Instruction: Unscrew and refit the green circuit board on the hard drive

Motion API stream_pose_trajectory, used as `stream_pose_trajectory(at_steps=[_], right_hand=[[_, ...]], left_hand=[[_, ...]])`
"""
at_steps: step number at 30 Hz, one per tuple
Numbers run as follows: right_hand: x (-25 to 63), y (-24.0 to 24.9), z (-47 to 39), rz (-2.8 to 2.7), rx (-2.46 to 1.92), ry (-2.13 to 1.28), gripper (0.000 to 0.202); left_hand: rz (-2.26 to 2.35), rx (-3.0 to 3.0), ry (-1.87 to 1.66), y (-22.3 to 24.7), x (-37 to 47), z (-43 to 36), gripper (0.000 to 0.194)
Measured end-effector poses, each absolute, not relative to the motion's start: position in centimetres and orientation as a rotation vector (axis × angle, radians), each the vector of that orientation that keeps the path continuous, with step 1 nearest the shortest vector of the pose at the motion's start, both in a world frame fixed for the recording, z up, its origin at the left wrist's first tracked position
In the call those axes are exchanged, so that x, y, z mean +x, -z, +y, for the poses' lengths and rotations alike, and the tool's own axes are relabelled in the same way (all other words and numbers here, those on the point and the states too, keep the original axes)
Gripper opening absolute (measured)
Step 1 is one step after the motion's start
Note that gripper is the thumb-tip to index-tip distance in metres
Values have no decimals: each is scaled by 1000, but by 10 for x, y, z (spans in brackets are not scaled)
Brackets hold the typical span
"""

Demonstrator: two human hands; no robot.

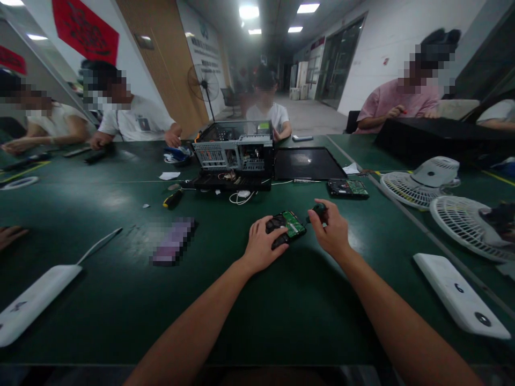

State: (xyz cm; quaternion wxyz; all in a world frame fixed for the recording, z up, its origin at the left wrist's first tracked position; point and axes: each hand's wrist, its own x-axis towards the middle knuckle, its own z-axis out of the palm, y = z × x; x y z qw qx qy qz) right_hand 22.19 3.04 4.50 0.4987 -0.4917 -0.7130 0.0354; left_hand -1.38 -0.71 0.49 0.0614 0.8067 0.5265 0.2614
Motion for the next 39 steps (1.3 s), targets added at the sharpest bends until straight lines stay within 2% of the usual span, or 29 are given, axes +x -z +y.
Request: stream_pose_trajectory(at_steps=[29, 39], right_hand=[[220, -46, 30, -1851, -1135, -87, 48], [218, -43, 29, -1793, -999, -172, 60]], left_hand=[[1576, 2469, -721, -2, -16, -5, 55], [1564, 2486, -714, -1, -17, -4, 55]])
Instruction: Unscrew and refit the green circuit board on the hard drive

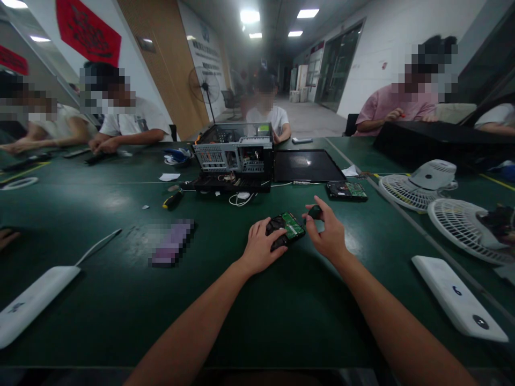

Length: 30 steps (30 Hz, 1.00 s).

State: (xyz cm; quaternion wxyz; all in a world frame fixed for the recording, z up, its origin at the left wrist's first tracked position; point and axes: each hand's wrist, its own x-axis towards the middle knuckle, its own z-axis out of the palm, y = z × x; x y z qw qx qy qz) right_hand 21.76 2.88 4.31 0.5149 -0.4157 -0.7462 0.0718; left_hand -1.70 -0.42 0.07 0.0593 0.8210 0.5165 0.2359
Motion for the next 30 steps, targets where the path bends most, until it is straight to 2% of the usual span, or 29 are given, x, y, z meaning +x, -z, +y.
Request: stream_pose_trajectory(at_steps=[6, 16, 30], right_hand=[[219, -40, 32, -1779, -1055, -68, 49], [220, -40, 31, -1800, -1014, -46, 54], [220, -44, 33, -1783, -982, -3, 50]], left_hand=[[1562, 2472, -688, -3, -18, -5, 54], [1598, 2493, -614, -4, -15, -5, 59], [1593, 2483, -622, -3, -16, -5, 59]])
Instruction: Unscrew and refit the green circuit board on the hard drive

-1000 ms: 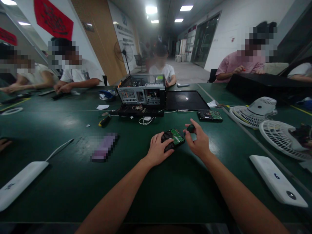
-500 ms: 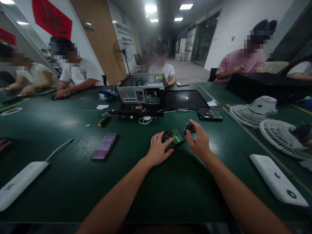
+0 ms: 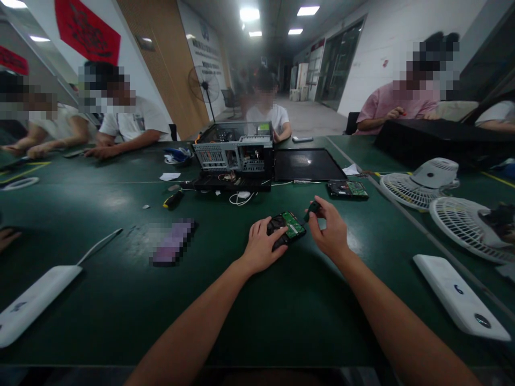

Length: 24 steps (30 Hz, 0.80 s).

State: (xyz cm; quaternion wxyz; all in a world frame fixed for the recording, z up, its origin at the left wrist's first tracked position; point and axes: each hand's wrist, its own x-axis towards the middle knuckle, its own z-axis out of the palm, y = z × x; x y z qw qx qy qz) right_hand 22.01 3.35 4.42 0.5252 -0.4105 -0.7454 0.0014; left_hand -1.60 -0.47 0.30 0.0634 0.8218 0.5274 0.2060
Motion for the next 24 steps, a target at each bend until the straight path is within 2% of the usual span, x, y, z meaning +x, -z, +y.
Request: stream_pose_trajectory(at_steps=[5, 16, 24], right_hand=[[220, -47, 33, -1772, -994, 26, 45], [220, -40, 35, -1708, -1031, 6, 51], [220, -42, 35, -1720, -1016, 58, 40]], left_hand=[[1590, 2485, -631, -2, -16, -4, 58], [1604, 2491, -629, -1, -16, -4, 58], [1612, 2496, -627, 0, -16, -4, 59]])
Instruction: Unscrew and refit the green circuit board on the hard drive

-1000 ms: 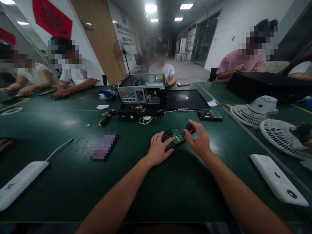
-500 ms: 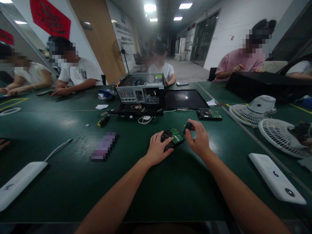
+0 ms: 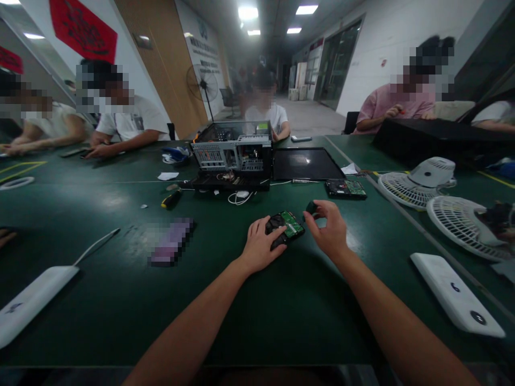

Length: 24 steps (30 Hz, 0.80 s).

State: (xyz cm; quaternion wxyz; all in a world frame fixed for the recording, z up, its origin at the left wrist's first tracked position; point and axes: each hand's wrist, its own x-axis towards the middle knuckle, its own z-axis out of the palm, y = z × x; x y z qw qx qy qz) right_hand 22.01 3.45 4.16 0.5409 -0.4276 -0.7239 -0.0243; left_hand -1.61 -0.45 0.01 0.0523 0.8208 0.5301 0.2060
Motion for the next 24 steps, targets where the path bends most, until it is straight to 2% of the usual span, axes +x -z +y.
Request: stream_pose_trajectory(at_steps=[8, 24], right_hand=[[221, -47, 34, -1745, -975, 79, 37], [221, -50, 31, -1763, -949, 115, 43]], left_hand=[[1608, 2483, -632, 1, -16, -4, 60], [1599, 2482, -631, 1, -16, -3, 61]])
